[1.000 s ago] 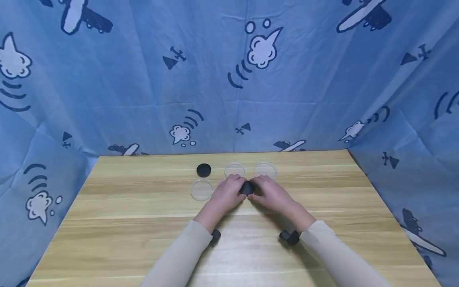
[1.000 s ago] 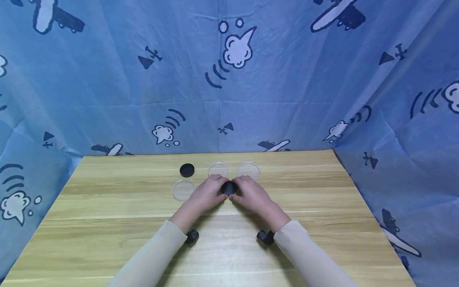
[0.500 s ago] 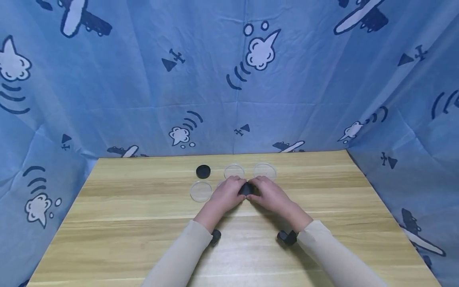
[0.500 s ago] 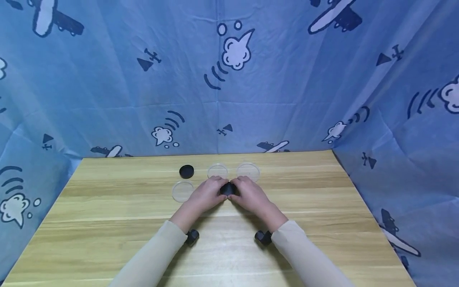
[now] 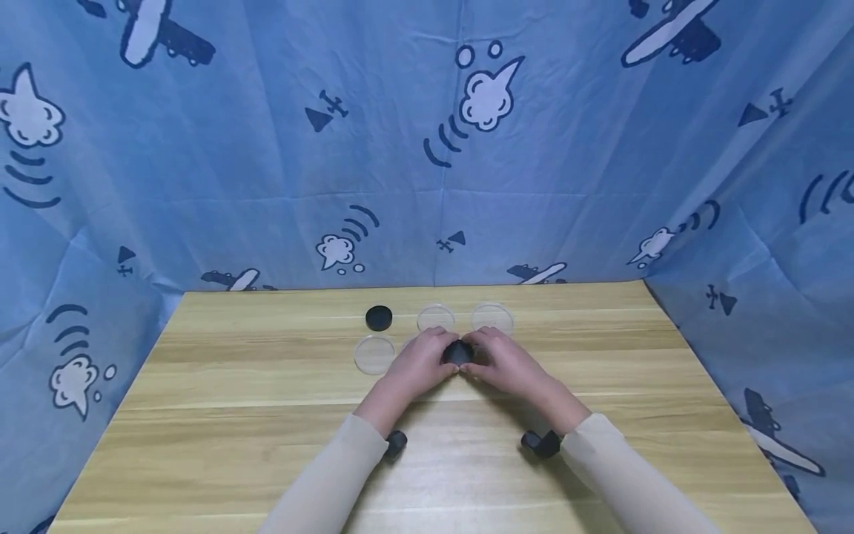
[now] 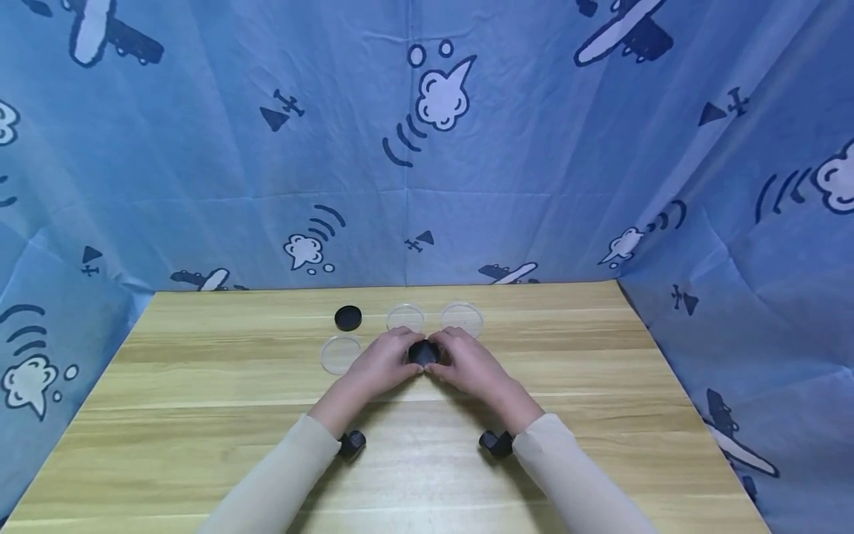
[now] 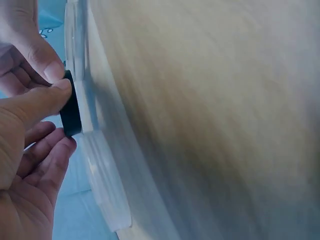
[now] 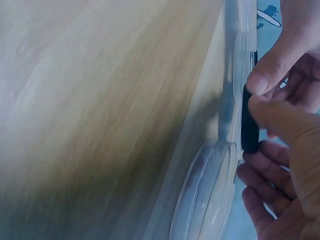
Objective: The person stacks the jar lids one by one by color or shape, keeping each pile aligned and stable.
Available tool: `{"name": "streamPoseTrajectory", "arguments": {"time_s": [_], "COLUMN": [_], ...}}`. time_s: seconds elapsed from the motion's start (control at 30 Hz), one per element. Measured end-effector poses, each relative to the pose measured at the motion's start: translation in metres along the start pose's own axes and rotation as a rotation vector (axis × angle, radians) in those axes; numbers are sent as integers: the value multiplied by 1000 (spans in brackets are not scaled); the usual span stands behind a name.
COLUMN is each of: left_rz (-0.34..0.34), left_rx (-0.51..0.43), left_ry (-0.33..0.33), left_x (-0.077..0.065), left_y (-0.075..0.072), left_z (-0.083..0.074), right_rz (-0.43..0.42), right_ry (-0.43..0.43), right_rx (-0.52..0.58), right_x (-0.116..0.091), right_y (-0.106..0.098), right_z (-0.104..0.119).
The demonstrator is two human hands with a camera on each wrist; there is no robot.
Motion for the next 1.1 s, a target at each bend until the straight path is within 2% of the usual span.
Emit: {"name": "streamPoseTrajectory", "arguments": {"time_s": [0.27, 0.67, 0.87, 1.1], "left_rz": [-42, -53, -67, -77], "left_rx": [-104, -218, -230, -267], "left_ry": [25, -2, -4, -36], "left_x": [-12, -32, -49, -71], "left_y": [-9, -19, -24, -28], "left_z": [5, 14, 20, 28], "right_rz": [4, 46, 80, 112], "right_ry": [-69, -114, -149, -166], "right_rx": [133, 169, 132, 171], "right_x": [-5, -6, -5, -6], "right_y": [-7, -8, 0, 14], "right_z": [0, 19, 32, 47]}}
Point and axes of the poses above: each hand's wrist, its own x-axis towards the middle knuckle, its own y-axis out of the palm, z = x × y, the point moved 1 cm from there along x, towards the middle knuckle, and after that the axes turned 11 degrees about x, right-handed, at the moved point
